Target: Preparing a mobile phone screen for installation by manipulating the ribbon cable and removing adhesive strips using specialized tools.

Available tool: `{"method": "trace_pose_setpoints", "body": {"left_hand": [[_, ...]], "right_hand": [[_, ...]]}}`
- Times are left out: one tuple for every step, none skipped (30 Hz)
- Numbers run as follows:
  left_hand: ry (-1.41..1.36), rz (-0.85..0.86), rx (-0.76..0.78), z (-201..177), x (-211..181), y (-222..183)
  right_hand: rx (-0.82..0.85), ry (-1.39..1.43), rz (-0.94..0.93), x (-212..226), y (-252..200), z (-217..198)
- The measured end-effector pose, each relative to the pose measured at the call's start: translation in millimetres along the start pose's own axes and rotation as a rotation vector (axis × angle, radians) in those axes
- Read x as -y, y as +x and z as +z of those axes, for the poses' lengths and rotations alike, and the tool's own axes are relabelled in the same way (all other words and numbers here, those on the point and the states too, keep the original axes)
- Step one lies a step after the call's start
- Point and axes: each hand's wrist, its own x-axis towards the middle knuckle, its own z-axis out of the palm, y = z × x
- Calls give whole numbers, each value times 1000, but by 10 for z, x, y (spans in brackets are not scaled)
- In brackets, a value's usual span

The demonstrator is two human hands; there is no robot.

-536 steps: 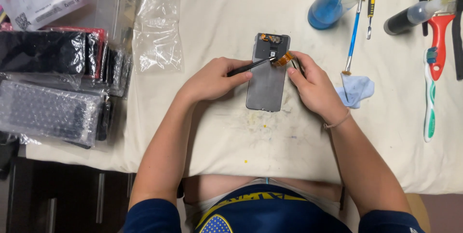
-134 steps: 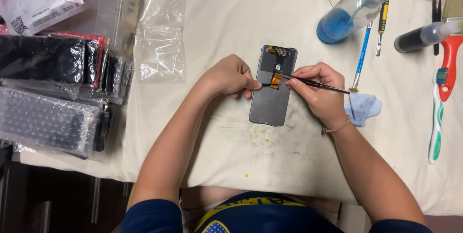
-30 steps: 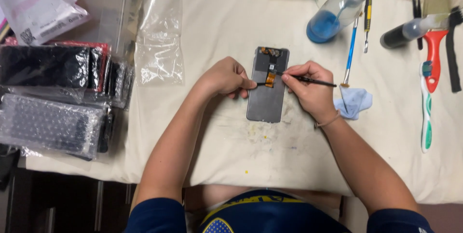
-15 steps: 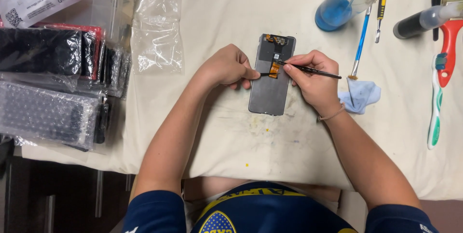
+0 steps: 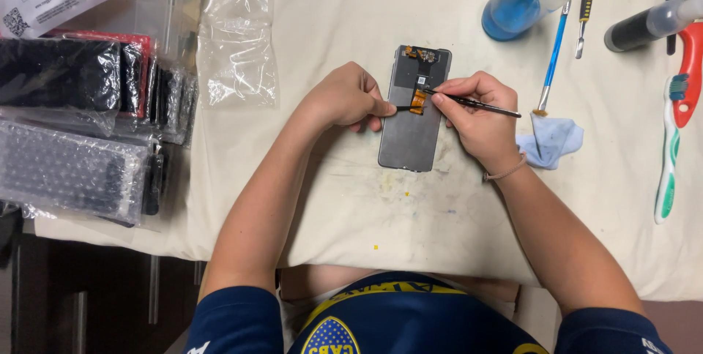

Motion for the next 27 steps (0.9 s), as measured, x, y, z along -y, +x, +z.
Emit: {"method": "trace_pose_setpoints", "body": {"left_hand": [[0,4,-2,17,20,12],[11,3,-10,33,38,20],[24,5,-23,30,47,34],[26,12,-30,12,25,31],[26,4,-25,16,20,17],[26,-4,-21,22,16,5],[27,-2,-21,26,16,-7],[39,-5,-19,31,16,-19],[52,-6,-19,26,11,-27],[54,-3,-22,20,-4,-39],[57,-7,-23,22,-16,-53],[61,-11,-24,25,-27,-66],[60,-11,-25,28,-26,-68],[55,-12,-27,32,-25,-70],[51,-12,-30,33,-25,-71],[52,-12,-31,31,-20,-72],[60,-8,-29,30,-19,-70],[69,-5,-27,29,-17,-68],[70,-3,-28,30,-18,-61],[71,-4,-30,31,-18,-54],[69,-8,-32,38,-9,-55],[68,-10,-34,39,-13,-65],[71,-9,-36,35,-20,-73],[74,-9,-37,31,-28,-81],[75,-8,-38,29,-29,-81],[68,-7,-40,28,-30,-81],[60,-7,-41,32,-29,-83]], "right_hand": [[0,-2,-4,-41,-5,-14],[-5,8,1,-79,-11,-28],[-9,20,-1,-115,9,-36],[-8,19,-11,-91,29,-33],[-6,4,-1,-72,12,-29],[-5,-12,9,-56,-4,-25],[-6,-12,8,-65,-11,-29],[-7,-10,11,-74,-19,-33],[-8,-8,11,-81,-13,-34],[-9,-8,6,-73,-7,-38],[-18,-3,8,-66,-13,-46],[-28,1,9,-60,-19,-53],[-27,1,9,-69,-19,-59],[-30,0,5,-78,-18,-66],[-33,-2,0,-87,-16,-71],[-33,-1,-1,-101,-14,-76],[-34,6,-5,-115,-12,-82],[-36,12,-9,-128,-9,-89],[-37,12,-11,-129,-6,-93],[-35,9,-20,-131,-3,-97],[-29,6,-26,-136,-8,-97],[-27,6,-26,-133,-9,-98],[-31,4,-27,-130,-5,-96],[-35,3,-27,-127,0,-95],[-36,3,-28,-137,-2,-91],[-38,3,-32,-147,-3,-89],[-40,3,-33,-157,-12,-87]]}}
